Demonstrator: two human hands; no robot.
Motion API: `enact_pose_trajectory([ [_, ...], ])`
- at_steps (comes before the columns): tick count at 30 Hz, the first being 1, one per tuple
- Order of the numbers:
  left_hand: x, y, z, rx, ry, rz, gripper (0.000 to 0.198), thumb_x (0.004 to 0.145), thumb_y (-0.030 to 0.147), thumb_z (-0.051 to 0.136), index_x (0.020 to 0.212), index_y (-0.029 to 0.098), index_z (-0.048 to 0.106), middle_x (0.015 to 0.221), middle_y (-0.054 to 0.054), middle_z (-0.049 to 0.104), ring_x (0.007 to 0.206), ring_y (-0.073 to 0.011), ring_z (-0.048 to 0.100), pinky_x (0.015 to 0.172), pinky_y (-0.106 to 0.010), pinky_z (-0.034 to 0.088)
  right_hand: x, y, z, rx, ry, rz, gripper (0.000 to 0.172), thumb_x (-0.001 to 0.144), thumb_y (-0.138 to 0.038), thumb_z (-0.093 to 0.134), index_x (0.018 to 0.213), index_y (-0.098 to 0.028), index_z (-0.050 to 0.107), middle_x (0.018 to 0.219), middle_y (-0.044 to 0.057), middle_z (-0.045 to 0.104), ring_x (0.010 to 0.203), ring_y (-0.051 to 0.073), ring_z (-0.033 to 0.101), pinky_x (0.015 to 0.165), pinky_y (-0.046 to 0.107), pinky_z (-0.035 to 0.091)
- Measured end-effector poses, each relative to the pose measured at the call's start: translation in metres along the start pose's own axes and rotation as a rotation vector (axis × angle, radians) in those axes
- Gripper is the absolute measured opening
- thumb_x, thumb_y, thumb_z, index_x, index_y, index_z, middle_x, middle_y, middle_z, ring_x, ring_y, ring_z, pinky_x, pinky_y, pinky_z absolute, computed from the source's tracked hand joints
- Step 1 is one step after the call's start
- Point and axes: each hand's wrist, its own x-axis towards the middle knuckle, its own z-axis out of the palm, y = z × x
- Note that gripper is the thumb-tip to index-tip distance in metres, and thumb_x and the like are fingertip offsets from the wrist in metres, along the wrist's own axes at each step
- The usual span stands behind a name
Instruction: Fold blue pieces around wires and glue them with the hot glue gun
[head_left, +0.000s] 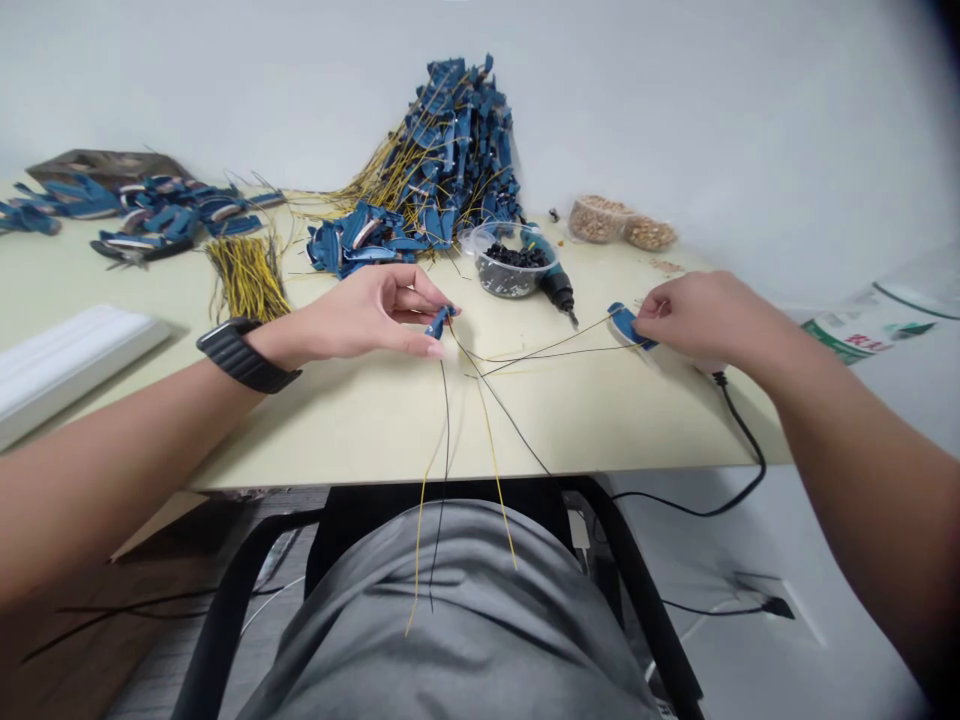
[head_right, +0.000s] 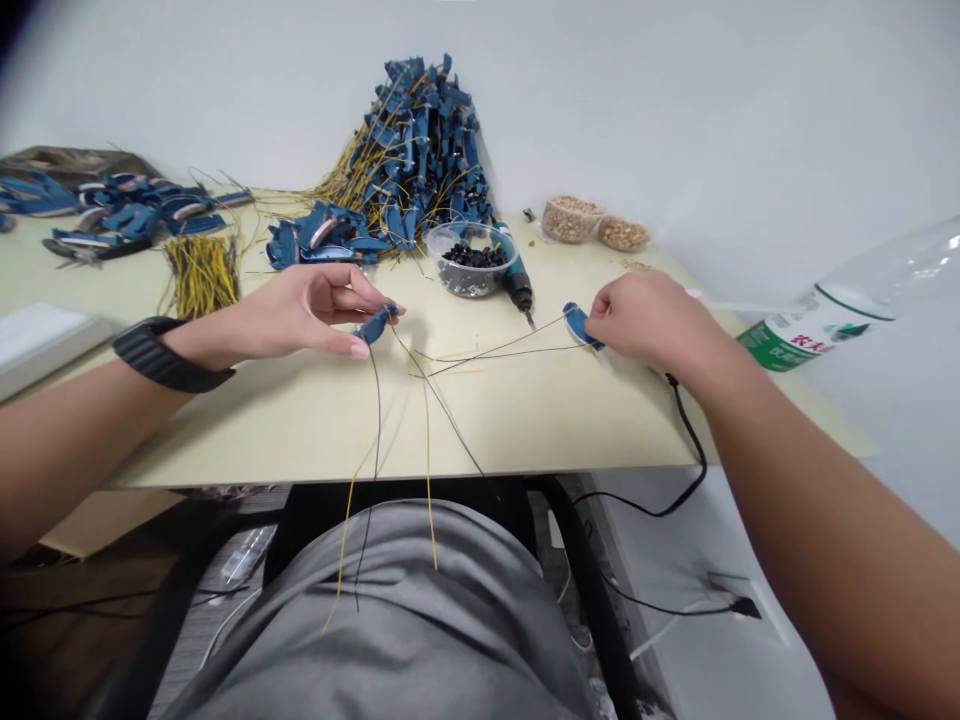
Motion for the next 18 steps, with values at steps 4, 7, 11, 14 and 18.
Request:
enact_pose_trajectory([
  [4, -0.003, 0.013, 0.001, -0.007, -0.018, -0.015, 0.07, 0.07, 0.04, 0.132, 0.118, 0.021, 0.085, 0.136, -0.015, 0.099, 0.13, -0.031, 0.096, 0.127, -0.048, 0.076, -0.003, -0.018, -0.01, -0.031, 0.065, -0.031, 0.033, 0.096, -0.001, 0.086, 0.074, -0.025, 0.079, 0.089, 0.015, 0.085, 0.084, 0.026, 0.064, 0.088, 0.05, 0.051],
  [7, -0.007, 0.022, 0.004, 0.021, -0.004, -0.036, 0.069, 0.073, 0.04, 0.13, 0.12, 0.021, 0.084, 0.136, -0.013, 0.099, 0.14, -0.0345, 0.094, 0.137, -0.055, 0.071, -0.002, -0.027, -0.012, -0.076, 0.105, -0.063, 0.027, 0.1, -0.006, 0.086, 0.08, -0.025, 0.082, 0.089, 0.011, 0.086, 0.096, 0.033, 0.079, 0.099, 0.049, 0.059],
  [11, -0.008, 0.026, 0.007, 0.028, 0.0, -0.04, 0.068, 0.071, 0.038, 0.13, 0.117, 0.023, 0.083, 0.132, -0.011, 0.1, 0.137, -0.0334, 0.095, 0.141, -0.055, 0.068, -0.002, -0.038, -0.016, -0.021, 0.102, -0.081, 0.024, 0.1, -0.009, 0.083, 0.083, -0.025, 0.084, 0.088, 0.01, 0.085, 0.095, 0.036, 0.085, 0.106, 0.053, 0.066],
  [14, -0.008, 0.024, 0.008, 0.015, 0.004, -0.021, 0.066, 0.07, 0.035, 0.13, 0.115, 0.023, 0.084, 0.131, -0.01, 0.099, 0.137, -0.0333, 0.095, 0.141, -0.055, 0.067, -0.002, -0.048, -0.021, 0.076, 0.087, -0.043, 0.023, 0.104, -0.008, 0.084, 0.086, -0.023, 0.086, 0.083, 0.008, 0.081, 0.081, 0.03, 0.079, 0.098, 0.053, 0.069],
  [18, -0.009, 0.024, 0.01, -0.015, -0.016, 0.003, 0.063, 0.07, 0.033, 0.13, 0.114, 0.023, 0.086, 0.131, -0.01, 0.099, 0.141, -0.0348, 0.094, 0.141, -0.054, 0.067, 0.004, -0.063, -0.024, 0.115, 0.084, -0.049, 0.025, 0.106, -0.006, 0.086, 0.086, -0.021, 0.085, 0.083, 0.009, 0.078, 0.079, 0.027, 0.075, 0.093, 0.053, 0.071],
])
